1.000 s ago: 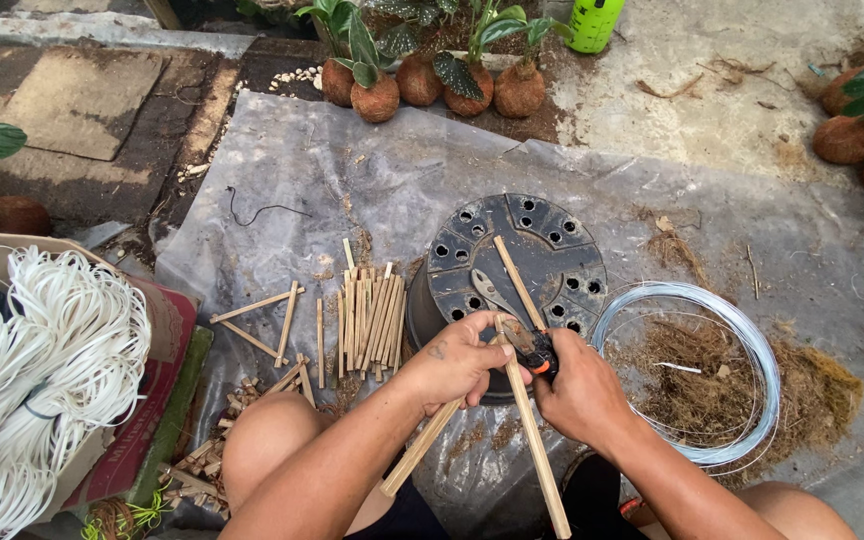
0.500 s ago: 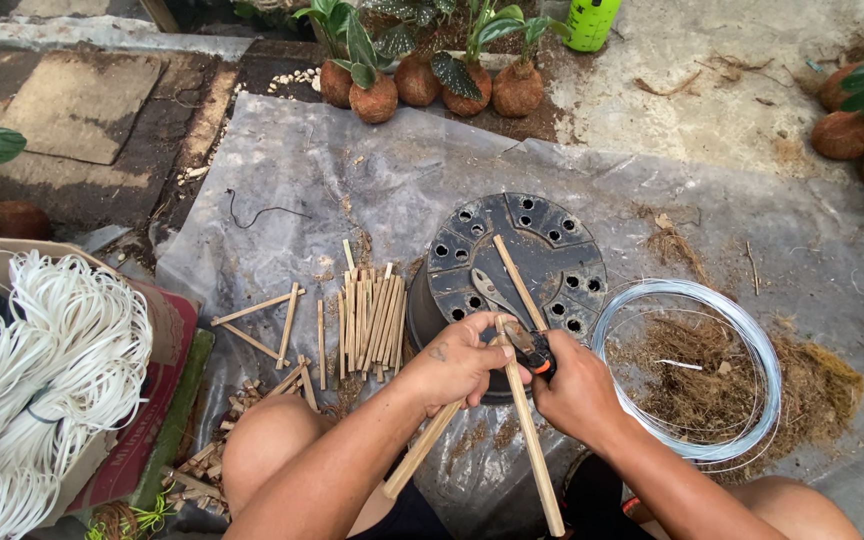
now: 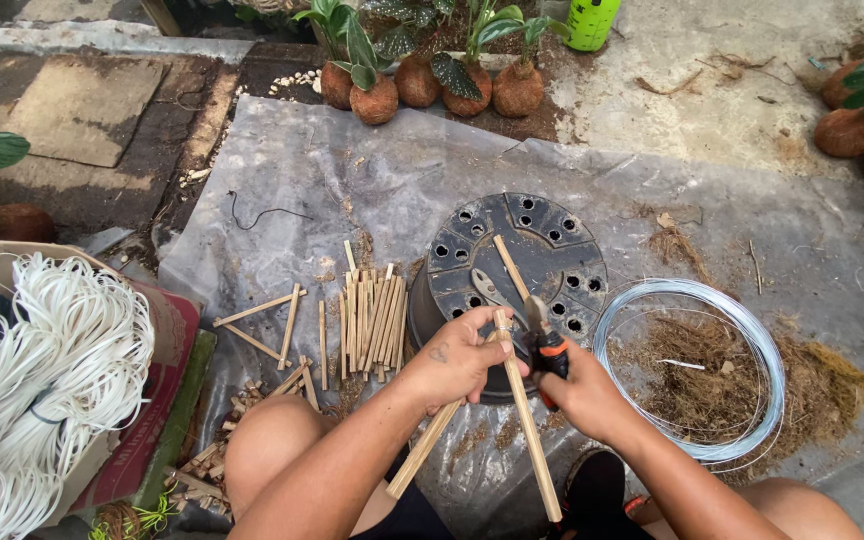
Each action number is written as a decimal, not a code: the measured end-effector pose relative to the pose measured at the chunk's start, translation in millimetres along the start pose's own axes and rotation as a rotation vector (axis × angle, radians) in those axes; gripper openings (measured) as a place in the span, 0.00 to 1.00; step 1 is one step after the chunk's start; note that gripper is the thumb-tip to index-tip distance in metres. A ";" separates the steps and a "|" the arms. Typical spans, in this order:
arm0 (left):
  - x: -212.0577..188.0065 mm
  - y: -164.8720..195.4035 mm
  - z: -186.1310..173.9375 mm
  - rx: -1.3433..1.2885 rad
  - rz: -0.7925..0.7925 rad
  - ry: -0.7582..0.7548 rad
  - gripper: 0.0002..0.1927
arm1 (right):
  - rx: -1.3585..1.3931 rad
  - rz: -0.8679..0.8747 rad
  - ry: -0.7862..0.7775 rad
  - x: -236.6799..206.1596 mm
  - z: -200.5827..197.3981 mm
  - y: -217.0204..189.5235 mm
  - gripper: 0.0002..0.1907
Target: The person sits on a tarp on the ground and assembles a triangular frame from wooden dowel sticks, tying the joints with thin white cord by hand. They use pliers to grip and crimp wire at the joints and handle a coil of wire and a pile of cut sticks, working on one joint at a time.
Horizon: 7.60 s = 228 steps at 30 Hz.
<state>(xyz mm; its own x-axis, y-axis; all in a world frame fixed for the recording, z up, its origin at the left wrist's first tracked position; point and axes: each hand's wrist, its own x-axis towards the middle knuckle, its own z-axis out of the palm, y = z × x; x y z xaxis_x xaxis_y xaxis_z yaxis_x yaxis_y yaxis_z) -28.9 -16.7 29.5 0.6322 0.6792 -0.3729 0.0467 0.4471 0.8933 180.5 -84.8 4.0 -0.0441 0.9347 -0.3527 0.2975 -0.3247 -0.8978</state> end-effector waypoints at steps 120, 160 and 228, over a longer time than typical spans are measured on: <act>-13.5 22.9 -11.0 0.039 0.079 -0.152 0.21 | -0.130 -0.244 0.515 -31.4 -11.5 -51.5 0.27; -15.4 24.1 3.7 0.100 0.136 -0.138 0.18 | -0.737 -0.560 0.330 -34.3 -29.4 -58.7 0.35; -15.4 24.5 -4.7 0.372 0.139 -0.170 0.09 | -0.195 -0.692 0.146 -71.6 -23.5 -80.2 0.18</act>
<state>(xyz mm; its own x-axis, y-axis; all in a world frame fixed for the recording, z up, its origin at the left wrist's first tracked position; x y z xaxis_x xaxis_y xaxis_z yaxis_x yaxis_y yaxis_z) -41.2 -13.5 56.0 0.7692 0.5985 -0.2239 0.2082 0.0966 0.9733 182.2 -122.3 107.4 -0.1600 0.9308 0.3286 0.4124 0.3655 -0.8345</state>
